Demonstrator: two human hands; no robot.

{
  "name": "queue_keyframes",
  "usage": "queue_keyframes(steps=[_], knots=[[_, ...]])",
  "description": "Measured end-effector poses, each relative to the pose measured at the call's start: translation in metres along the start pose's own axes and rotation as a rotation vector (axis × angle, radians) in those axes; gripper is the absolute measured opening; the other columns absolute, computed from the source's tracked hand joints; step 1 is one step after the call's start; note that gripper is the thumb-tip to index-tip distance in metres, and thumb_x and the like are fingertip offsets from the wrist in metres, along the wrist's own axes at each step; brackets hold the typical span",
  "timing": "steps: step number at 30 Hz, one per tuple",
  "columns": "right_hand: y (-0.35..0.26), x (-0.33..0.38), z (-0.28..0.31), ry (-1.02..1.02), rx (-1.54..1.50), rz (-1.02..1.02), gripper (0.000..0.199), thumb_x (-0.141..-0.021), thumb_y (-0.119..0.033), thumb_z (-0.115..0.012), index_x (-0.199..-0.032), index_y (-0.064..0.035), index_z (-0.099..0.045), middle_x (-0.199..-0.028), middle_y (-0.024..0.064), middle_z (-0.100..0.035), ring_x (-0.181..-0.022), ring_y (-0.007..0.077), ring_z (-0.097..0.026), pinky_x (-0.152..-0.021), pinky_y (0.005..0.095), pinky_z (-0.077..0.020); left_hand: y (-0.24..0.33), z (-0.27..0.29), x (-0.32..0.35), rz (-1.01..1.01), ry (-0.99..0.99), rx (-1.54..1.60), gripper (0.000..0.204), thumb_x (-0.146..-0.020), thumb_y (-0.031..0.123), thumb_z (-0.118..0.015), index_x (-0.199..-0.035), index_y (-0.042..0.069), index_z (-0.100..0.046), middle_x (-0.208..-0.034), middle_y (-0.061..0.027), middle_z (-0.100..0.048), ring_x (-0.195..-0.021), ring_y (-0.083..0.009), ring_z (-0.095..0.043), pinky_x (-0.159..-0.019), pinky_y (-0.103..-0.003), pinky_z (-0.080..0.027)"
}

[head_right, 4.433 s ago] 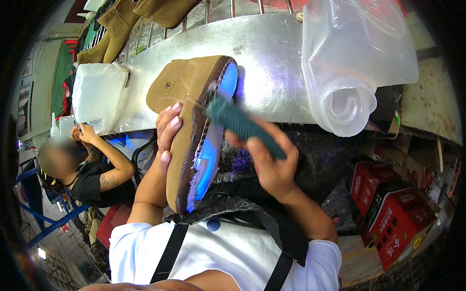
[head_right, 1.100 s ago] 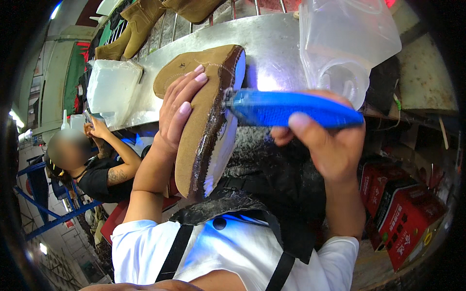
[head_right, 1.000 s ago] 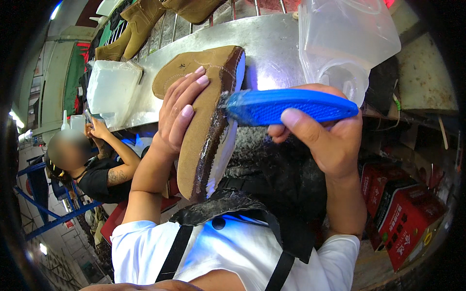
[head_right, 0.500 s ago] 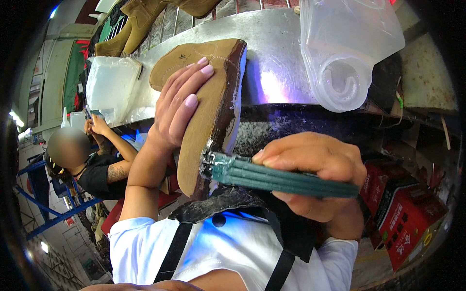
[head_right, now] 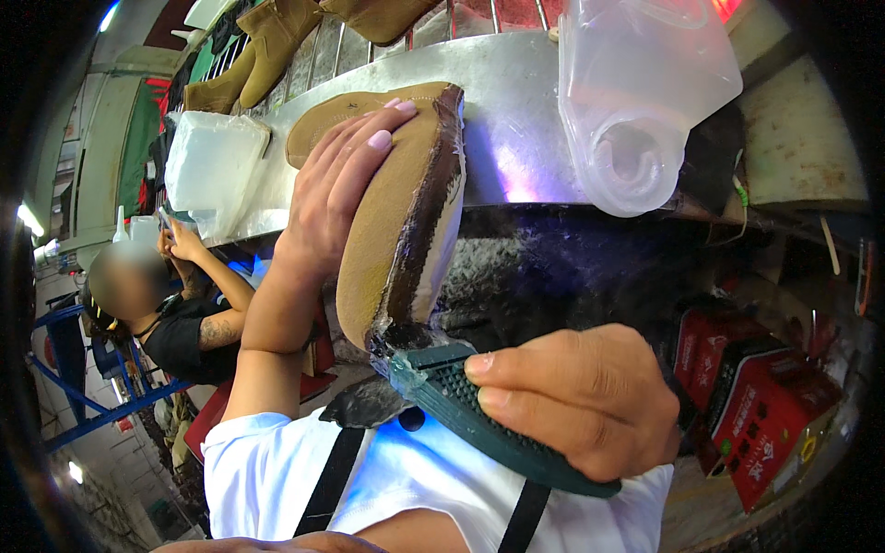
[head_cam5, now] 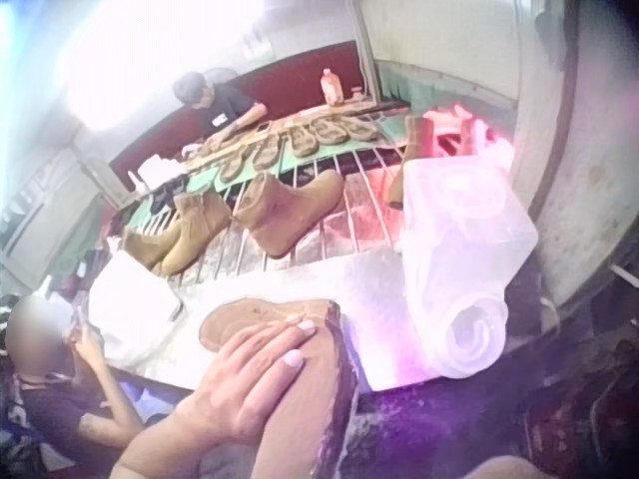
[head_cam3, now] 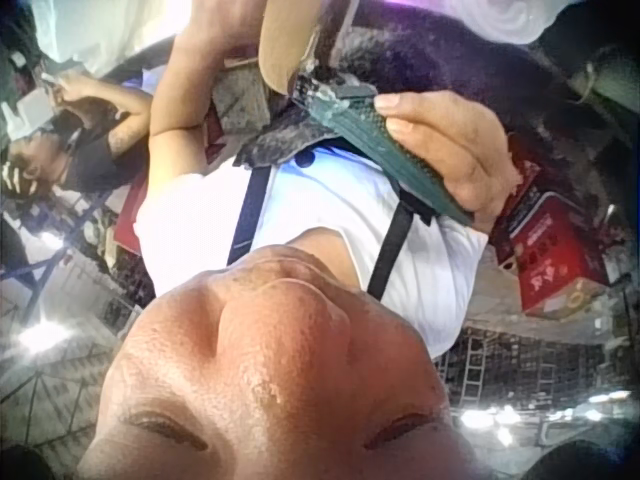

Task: The person picks up a boot, applies liquid from a container using a brush around the base and sole edges, and places the boot back onto a metal rack.

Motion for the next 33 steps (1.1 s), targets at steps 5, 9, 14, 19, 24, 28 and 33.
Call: queue_keyframes(steps=[5, 9, 14, 19, 24, 28, 33], knots=[[-0.021, -0.019, 0.012, -0.007, 0.185, -0.012, 0.014, -0.087, -0.015, -0.074, -0.094, -0.0032, -0.071, -0.084, 0.0146, -0.076, -0.061, 0.0188, -0.07, -0.05, 0.0231, -0.0482, 0.002, 0.0, -0.014, -0.021, 0.011, -0.023, 0.071, -0.071, 0.022, -0.077, -0.132, -0.005, -0.051, -0.129, -0.0249, -0.063, -0.108, -0.0415, -0.067, -0.095, -0.05, -0.053], [-0.016, -0.041, 0.03, -0.143, 0.173, 0.05, 0.021, -0.094, -0.021, -0.071, -0.097, -0.0007, -0.067, -0.088, 0.0187, -0.074, -0.06, 0.0197, -0.068, -0.049, 0.0247, -0.0517, 0.002, 0.0, -0.033, 0.008, -0.077, -0.06, 0.075, -0.067, 0.022, -0.079, -0.132, -0.003, -0.052, -0.125, -0.0228, -0.064, -0.106, -0.0382, -0.068, -0.093, -0.048, -0.055], [-0.016, -0.065, 0.046, -0.294, 0.175, 0.035, 0.019, -0.093, -0.021, -0.072, -0.102, -0.005, -0.069, -0.094, 0.0195, -0.073, -0.065, 0.0225, -0.071, -0.051, 0.0277, -0.0547, -0.003, 0.002, -0.05, 0.025, -0.127, -0.027, 0.077, -0.064, 0.025, -0.082, -0.132, 0.001, -0.053, -0.12, -0.019, -0.067, -0.103, -0.0373, -0.07, -0.089, -0.046, -0.056], [-0.023, -0.08, 0.058, -0.391, 0.28, 0.053, 0.02, -0.089, -0.015, -0.075, -0.106, -0.0066, -0.071, -0.102, 0.0205, -0.071, -0.072, 0.0266, -0.071, -0.06, 0.033, -0.0567, -0.014, -0.001, -0.07, 0.08, -0.285, 0.053, 0.084, -0.065, 0.027, -0.085, -0.138, 0.003, -0.049, -0.12, -0.02, -0.068, -0.105, -0.0408, -0.069, -0.091, -0.047, -0.055], [-0.032, -0.086, 0.061, -0.416, 0.399, 0.069, 0.026, -0.082, -0.009, -0.077, -0.108, -0.0053, -0.071, -0.106, 0.0196, -0.071, -0.076, 0.0295, -0.07, -0.064, 0.0353, -0.0569, -0.025, -0.005, -0.084, 0.127, -0.429, 0.093, 0.098, -0.06, 0.031, -0.09, -0.143, 0.005, -0.046, -0.12, -0.0213, -0.068, -0.107, -0.0432, -0.068, -0.091, -0.049, -0.055], [-0.032, -0.093, 0.063, -0.446, 0.489, 0.072, 0.031, -0.079, -0.008, -0.077, -0.109, -0.003, -0.07, -0.107, 0.019, -0.071, -0.077, 0.0321, -0.07, -0.068, 0.0383, -0.0578, -0.033, -0.009, -0.093, 0.117, -0.45, 0.124, 0.105, -0.056, 0.035, -0.092, -0.144, 0.006, -0.045, -0.117, -0.0211, -0.069, -0.102, -0.0422, -0.069, -0.087, -0.047, -0.057], [0.014, -0.078, 0.076, -0.39, 0.243, -0.116, 0.037, -0.071, 0.003, -0.077, -0.107, 0.0045, -0.074, -0.104, 0.0241, -0.073, -0.083, 0.034, -0.074, -0.07, 0.0383, -0.0588, -0.042, 0.006, -0.095, 0.26, -0.534, 0.177, 0.105, -0.056, 0.037, -0.09, -0.145, 0.007, -0.045, -0.106, -0.017, -0.074, -0.092, -0.0379, -0.073, -0.081, -0.044, -0.059]])
Point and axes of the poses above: each hand's wrist, its own x-axis away from the middle knuckle, its own z-axis out of the back of the hand, y = z × x, the point moved 6 cm from there along -x, towards the middle knuckle
